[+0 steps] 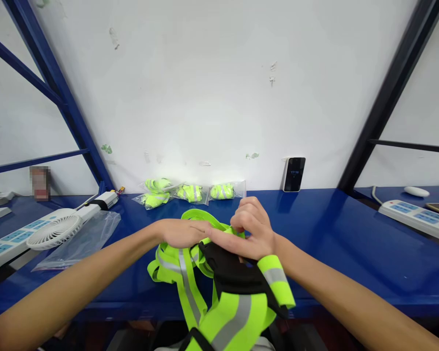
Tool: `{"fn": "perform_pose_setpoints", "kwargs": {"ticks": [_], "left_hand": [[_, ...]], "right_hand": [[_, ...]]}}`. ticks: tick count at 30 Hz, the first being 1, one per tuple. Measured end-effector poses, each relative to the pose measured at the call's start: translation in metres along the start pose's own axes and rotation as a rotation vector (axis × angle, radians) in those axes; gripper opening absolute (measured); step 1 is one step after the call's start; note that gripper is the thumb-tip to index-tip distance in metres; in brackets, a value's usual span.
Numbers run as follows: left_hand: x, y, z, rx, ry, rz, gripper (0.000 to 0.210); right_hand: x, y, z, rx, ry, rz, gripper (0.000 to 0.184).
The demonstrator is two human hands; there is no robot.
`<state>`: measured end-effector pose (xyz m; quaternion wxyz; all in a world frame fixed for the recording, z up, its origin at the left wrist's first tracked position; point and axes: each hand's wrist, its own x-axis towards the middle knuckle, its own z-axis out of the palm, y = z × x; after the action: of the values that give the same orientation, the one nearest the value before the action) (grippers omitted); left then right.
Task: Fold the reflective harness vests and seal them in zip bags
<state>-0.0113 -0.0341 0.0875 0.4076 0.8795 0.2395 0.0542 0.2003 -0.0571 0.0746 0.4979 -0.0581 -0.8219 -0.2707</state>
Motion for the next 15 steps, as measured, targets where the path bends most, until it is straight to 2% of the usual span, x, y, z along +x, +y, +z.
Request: {"fn": "perform_pose_setpoints", "kwargs": {"ticks": [3,5,8,11,13,15], "left_hand": [[0.010,-0.016,0.012,-0.179,-0.017,-0.022,0.021],[0.012,-0.024,0.016,-0.232,0.034,-0.025,0.026],[0.009,-0.028,0.010,-0.242,0.254,-0.021,0.033],[0.004,-0.029,-0.003,-0.190,0.527,0.005,0.038],[0.002,-0.028,-0.009,-0.169,0.652,0.050,0.033],[0.003,-0.027,-0.011,-0.211,0.699,0.109,0.022]], "right_hand": [[-0.004,-0.004,0.002,-0.008,0.098,-0.063,0.014],[-0.008,-0.003,0.005,-0.009,0.115,-0.148,0.017],[-0.015,0.004,0.007,-0.079,0.074,-0.205,0.020],[-0.024,0.015,0.004,-0.181,0.021,-0.172,0.022],[-0.028,0.022,0.001,-0.107,-0.058,-0.137,0.029],[-0.031,0.024,-0.003,0.097,-0.164,-0.045,0.035]]}}
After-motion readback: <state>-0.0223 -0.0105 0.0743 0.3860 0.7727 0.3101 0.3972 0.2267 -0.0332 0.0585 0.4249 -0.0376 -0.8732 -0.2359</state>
